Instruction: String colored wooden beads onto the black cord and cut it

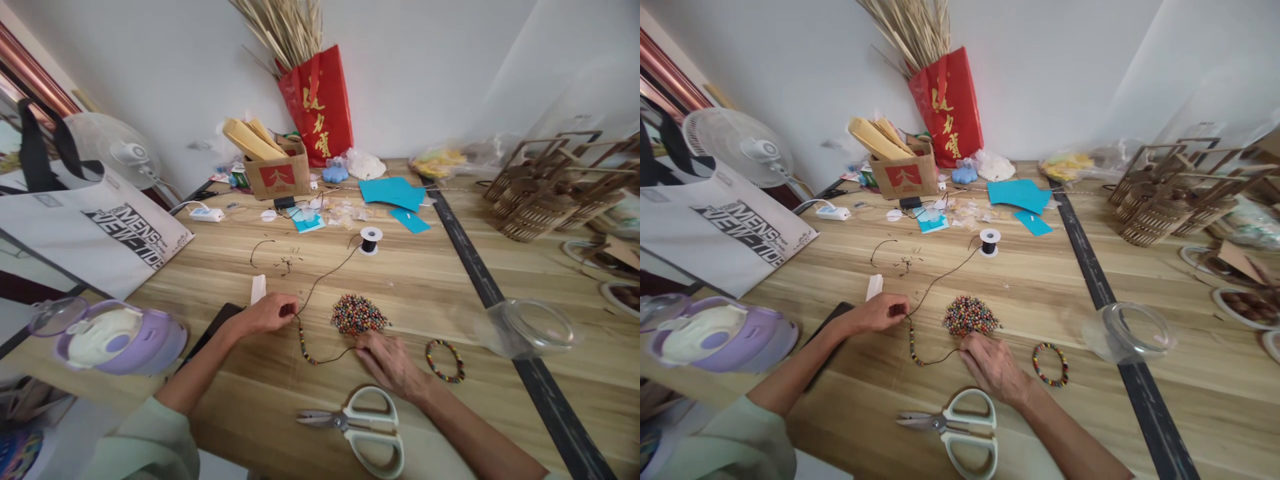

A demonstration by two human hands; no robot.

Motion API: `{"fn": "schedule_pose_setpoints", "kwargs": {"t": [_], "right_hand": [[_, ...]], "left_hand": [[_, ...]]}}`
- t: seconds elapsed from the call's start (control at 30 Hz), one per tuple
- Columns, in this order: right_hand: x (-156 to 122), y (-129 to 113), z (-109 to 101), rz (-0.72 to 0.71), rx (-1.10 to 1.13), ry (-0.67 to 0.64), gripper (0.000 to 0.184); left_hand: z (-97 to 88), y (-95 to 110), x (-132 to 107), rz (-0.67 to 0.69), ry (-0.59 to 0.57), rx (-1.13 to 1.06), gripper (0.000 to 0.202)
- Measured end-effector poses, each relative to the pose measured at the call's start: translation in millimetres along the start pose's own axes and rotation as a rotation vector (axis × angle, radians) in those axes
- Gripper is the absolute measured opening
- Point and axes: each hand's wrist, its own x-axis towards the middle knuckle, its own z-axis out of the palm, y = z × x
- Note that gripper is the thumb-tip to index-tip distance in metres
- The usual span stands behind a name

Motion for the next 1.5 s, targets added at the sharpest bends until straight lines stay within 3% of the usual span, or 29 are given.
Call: {"fn": "schedule_pose_setpoints", "kwargs": {"t": [0.33, 0.73, 0.9, 1.5], "right_hand": [[1.0, 0.1, 0.7, -0.009, -0.009, -0.049, 0.012], [1.9, -0.6, -0.9, 0.010, -0.028, -0.091, 0.014], [0.3, 0.8, 1.1, 0.013, -0.044, -0.097, 0.012], [0.1, 1.7, 1.7, 0.010, -0.066, -0.120, 0.014]], "left_hand": [[-1.5, -10.4, 3.6, -0.095, 0.011, -0.228, 0.009], [-6.7, -3.5, 3.8, 0.007, -0.125, 0.238, 0.016], [-11.9, 2.9, 0.1, 0.066, -0.119, 0.342, 0.011], [-0.5, 9.5, -5.8, 0.100, -0.148, 0.387, 0.017]]}}
